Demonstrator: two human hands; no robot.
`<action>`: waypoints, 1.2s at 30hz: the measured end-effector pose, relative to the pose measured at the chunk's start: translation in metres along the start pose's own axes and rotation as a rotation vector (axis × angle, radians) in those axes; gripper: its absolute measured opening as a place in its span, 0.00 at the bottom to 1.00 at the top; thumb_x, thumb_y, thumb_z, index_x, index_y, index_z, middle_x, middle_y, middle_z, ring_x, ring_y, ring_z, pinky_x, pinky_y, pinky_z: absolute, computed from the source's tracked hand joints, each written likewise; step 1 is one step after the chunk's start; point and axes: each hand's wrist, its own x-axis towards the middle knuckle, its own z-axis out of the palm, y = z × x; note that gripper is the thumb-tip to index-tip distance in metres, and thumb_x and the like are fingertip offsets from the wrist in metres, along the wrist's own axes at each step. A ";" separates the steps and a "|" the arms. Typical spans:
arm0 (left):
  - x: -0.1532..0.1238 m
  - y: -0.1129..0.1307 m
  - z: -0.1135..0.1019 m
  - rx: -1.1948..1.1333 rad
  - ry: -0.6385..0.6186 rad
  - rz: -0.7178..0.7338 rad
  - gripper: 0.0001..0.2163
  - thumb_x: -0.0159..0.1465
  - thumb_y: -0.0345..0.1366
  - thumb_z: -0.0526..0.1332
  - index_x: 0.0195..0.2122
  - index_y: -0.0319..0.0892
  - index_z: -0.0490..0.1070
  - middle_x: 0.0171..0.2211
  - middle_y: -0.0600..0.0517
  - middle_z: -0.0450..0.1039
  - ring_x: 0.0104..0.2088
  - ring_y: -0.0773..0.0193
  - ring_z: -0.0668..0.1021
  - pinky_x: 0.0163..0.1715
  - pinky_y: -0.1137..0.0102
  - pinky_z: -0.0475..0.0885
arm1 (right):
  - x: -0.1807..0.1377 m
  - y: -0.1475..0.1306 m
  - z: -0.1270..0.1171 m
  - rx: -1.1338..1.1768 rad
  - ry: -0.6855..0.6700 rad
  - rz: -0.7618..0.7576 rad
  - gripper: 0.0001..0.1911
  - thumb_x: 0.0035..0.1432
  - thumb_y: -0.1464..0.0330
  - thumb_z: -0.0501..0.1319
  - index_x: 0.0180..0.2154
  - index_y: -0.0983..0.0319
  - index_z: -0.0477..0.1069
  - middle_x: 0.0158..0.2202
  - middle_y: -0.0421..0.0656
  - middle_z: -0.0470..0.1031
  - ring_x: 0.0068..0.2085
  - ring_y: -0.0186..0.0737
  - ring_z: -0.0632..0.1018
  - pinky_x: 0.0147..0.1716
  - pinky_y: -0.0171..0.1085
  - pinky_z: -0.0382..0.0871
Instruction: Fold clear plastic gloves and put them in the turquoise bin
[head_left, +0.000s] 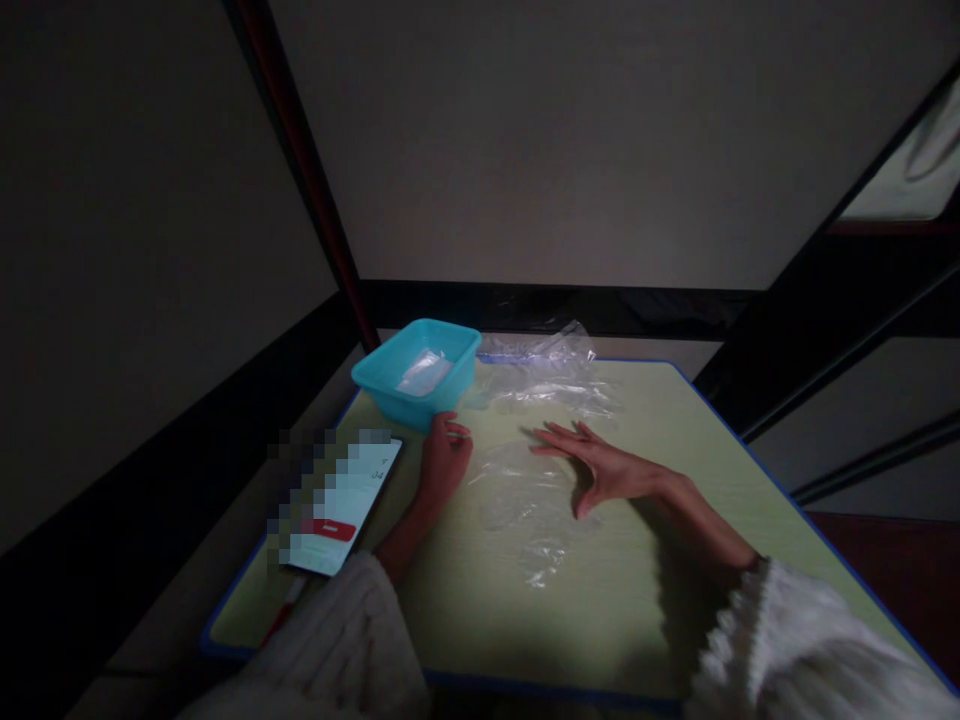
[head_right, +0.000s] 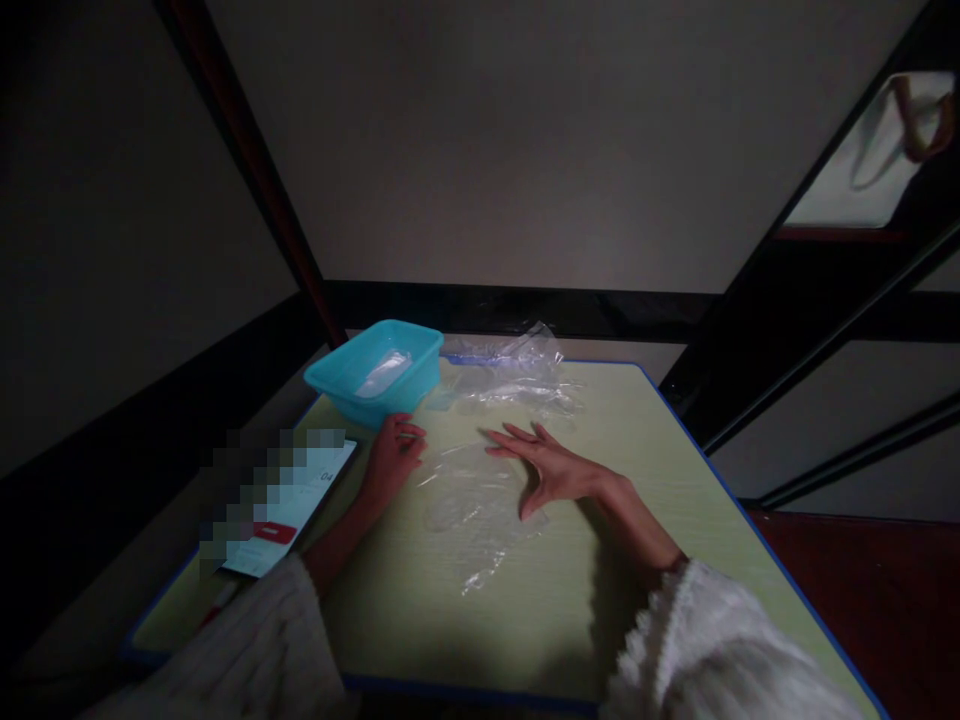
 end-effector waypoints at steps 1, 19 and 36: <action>0.000 0.000 0.000 -0.006 -0.001 0.001 0.14 0.49 0.23 0.57 0.35 0.42 0.60 0.27 0.58 0.68 0.24 0.71 0.72 0.23 0.77 0.69 | 0.000 0.000 -0.001 -0.005 -0.023 0.018 0.50 0.40 0.54 0.68 0.61 0.56 0.49 0.65 0.47 0.41 0.64 0.55 0.40 0.57 0.60 0.24; 0.002 -0.004 -0.002 0.063 -0.039 0.016 0.12 0.49 0.25 0.55 0.35 0.42 0.59 0.27 0.57 0.68 0.23 0.71 0.73 0.20 0.78 0.68 | -0.008 -0.015 0.045 -0.070 0.256 0.309 0.60 0.46 0.53 0.64 0.61 0.54 0.17 0.64 0.51 0.45 0.64 0.52 0.43 0.55 0.62 0.27; -0.033 0.015 -0.015 0.622 -0.321 0.369 0.23 0.51 0.34 0.62 0.49 0.39 0.62 0.51 0.40 0.67 0.56 0.48 0.65 0.58 0.46 0.42 | -0.028 -0.008 0.017 0.083 0.218 0.116 0.53 0.44 0.54 0.66 0.63 0.54 0.37 0.66 0.50 0.40 0.64 0.53 0.44 0.58 0.58 0.34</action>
